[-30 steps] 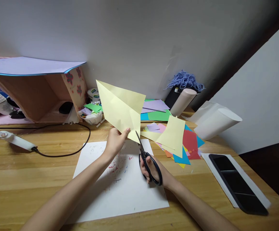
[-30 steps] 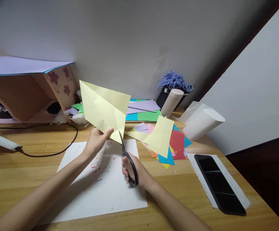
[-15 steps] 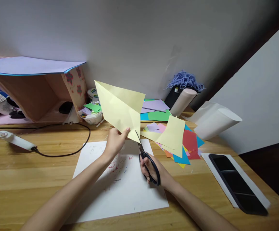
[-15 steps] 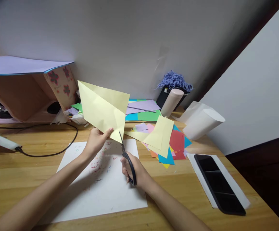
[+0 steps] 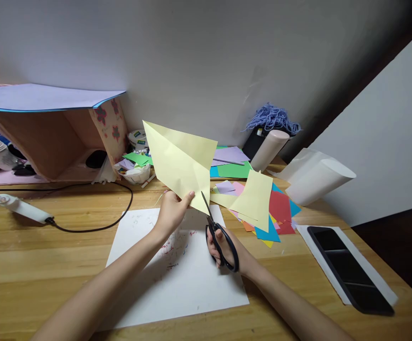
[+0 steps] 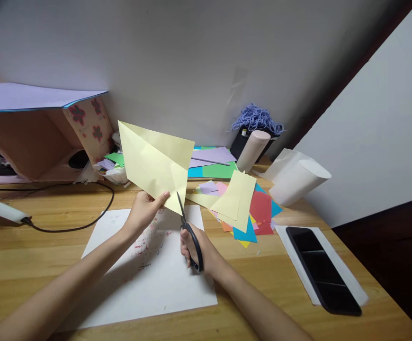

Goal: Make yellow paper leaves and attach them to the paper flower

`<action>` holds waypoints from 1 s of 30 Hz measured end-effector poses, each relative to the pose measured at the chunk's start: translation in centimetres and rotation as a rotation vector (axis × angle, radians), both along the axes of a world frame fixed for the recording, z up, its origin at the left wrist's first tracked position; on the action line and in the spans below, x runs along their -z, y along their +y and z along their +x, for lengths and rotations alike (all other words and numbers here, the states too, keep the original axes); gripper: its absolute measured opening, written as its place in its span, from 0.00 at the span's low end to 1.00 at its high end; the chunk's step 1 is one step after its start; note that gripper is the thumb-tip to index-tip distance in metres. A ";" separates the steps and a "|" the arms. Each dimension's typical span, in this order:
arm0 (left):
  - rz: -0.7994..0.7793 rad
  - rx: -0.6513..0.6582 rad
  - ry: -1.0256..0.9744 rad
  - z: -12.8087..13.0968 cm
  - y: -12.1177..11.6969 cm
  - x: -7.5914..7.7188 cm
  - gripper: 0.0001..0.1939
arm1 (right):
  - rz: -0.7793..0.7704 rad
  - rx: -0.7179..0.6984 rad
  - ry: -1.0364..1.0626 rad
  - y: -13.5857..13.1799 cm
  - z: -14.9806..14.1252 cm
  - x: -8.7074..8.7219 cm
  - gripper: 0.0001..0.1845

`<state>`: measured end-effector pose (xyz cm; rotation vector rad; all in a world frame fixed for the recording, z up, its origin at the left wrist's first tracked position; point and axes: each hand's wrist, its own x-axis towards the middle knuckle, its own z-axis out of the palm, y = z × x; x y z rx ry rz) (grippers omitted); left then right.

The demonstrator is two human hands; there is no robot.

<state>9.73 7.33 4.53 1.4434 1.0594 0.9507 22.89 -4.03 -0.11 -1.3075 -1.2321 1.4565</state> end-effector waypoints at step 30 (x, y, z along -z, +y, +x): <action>-0.060 0.103 0.024 0.1 -0.2 0.2 0.17 | 0.022 0.040 -0.036 -0.1 0.0 -0.1 0.32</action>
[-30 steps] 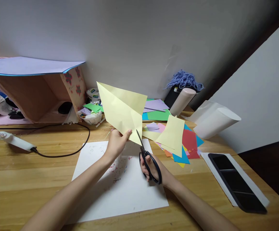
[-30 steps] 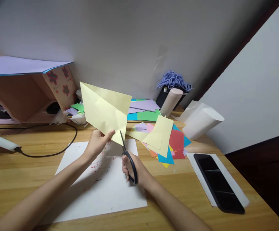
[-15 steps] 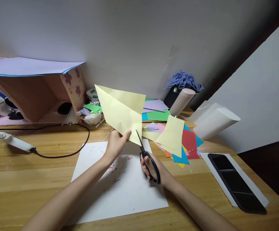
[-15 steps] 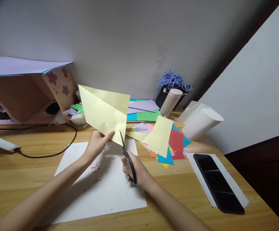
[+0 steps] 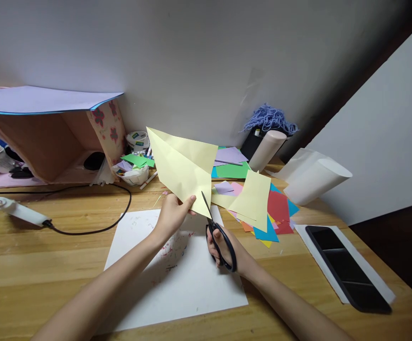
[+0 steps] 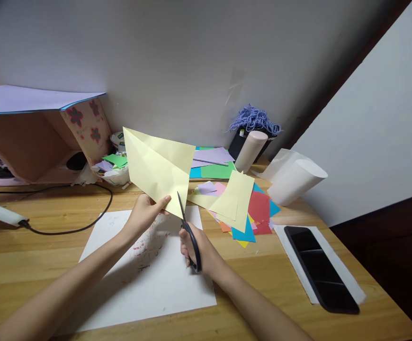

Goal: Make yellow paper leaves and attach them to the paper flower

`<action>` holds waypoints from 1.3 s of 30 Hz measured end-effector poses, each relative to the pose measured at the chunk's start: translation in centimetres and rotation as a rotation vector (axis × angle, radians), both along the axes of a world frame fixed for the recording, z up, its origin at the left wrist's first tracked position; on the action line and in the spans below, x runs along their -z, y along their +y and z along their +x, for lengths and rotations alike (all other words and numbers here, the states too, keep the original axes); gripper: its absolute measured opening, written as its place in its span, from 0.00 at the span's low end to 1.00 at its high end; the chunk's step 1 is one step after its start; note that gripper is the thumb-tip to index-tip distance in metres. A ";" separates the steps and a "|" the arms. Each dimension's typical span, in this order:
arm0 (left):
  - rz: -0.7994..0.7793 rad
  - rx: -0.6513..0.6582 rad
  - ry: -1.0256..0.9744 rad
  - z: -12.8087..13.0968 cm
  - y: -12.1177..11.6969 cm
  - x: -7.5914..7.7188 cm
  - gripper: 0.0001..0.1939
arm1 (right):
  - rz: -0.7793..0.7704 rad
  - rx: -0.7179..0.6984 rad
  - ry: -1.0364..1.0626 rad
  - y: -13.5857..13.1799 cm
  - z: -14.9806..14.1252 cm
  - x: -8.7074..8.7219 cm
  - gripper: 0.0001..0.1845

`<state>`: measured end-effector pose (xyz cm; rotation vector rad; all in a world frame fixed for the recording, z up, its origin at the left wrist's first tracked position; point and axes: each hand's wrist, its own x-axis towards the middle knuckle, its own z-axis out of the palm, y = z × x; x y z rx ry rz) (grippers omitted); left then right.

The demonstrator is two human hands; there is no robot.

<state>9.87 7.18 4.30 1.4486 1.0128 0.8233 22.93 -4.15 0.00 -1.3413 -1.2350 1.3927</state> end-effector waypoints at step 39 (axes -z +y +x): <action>-0.060 0.055 -0.068 0.1 0.0 0.2 0.19 | -0.010 0.026 0.027 0.4 0.1 0.1 0.31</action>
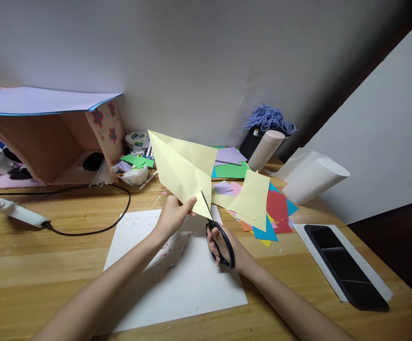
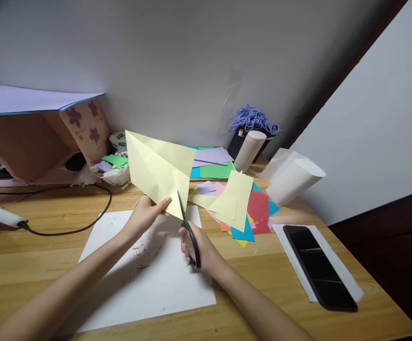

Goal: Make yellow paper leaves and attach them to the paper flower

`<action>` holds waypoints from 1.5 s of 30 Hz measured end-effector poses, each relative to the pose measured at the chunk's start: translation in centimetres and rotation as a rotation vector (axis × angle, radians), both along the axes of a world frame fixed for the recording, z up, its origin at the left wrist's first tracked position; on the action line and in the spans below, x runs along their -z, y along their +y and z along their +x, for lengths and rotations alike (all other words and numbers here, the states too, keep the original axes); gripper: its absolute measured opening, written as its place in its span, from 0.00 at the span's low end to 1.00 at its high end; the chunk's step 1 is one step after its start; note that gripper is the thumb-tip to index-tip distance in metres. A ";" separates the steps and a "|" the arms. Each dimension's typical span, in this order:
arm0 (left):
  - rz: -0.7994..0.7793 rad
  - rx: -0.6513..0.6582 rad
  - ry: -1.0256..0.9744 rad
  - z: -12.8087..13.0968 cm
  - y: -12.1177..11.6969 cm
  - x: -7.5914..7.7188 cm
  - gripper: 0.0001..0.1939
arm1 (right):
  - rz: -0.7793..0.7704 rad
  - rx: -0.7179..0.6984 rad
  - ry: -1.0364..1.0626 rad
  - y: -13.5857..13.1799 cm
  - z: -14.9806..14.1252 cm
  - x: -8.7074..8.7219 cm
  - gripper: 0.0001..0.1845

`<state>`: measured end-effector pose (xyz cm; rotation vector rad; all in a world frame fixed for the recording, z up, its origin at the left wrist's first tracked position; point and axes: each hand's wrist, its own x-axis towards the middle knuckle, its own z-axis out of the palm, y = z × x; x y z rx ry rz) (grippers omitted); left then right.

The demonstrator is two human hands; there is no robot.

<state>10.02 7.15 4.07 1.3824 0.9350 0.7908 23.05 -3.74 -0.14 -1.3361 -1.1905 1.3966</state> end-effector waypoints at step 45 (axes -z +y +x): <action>-0.093 0.068 0.003 0.2 -0.7 -0.3 0.15 | -0.052 0.046 -0.005 0.8 -0.2 -0.2 0.34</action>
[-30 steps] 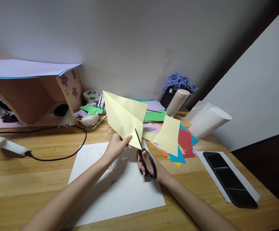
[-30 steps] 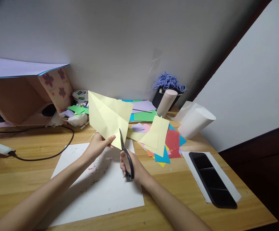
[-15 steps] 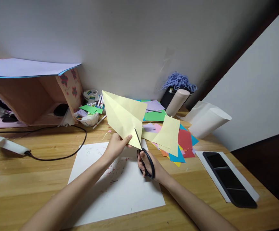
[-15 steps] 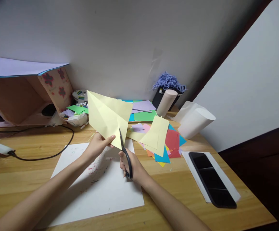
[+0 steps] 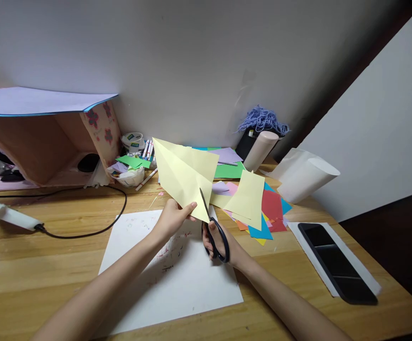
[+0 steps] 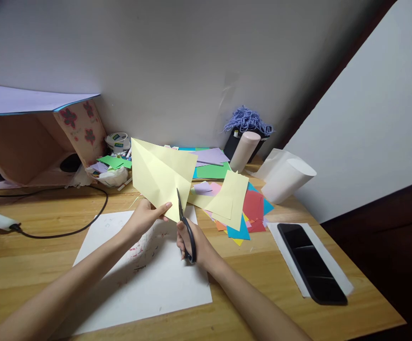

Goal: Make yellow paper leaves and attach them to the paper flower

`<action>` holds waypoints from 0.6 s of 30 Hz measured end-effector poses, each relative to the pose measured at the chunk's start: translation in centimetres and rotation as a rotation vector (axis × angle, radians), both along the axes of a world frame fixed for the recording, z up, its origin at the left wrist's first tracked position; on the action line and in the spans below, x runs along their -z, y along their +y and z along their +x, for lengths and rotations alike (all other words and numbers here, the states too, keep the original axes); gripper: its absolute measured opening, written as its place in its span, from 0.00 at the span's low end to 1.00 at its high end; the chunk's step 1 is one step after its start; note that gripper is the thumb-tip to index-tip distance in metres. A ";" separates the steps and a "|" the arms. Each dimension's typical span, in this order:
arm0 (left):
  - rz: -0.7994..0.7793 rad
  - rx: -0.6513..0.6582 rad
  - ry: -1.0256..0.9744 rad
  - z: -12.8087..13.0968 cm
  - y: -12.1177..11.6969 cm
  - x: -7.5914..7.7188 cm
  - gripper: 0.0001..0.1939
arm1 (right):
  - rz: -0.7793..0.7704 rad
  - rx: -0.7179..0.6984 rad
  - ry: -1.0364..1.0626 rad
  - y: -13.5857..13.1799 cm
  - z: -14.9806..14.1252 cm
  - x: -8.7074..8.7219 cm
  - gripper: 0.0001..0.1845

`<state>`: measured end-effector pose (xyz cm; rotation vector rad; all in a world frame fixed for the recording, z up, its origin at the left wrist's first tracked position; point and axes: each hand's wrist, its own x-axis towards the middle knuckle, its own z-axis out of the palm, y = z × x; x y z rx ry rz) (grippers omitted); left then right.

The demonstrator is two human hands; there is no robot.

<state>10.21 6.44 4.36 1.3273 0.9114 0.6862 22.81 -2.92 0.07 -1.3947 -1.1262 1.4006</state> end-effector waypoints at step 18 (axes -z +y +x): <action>-0.034 -0.003 -0.026 0.3 -0.7 -0.4 0.16 | 0.016 0.001 0.041 0.1 0.3 0.7 0.36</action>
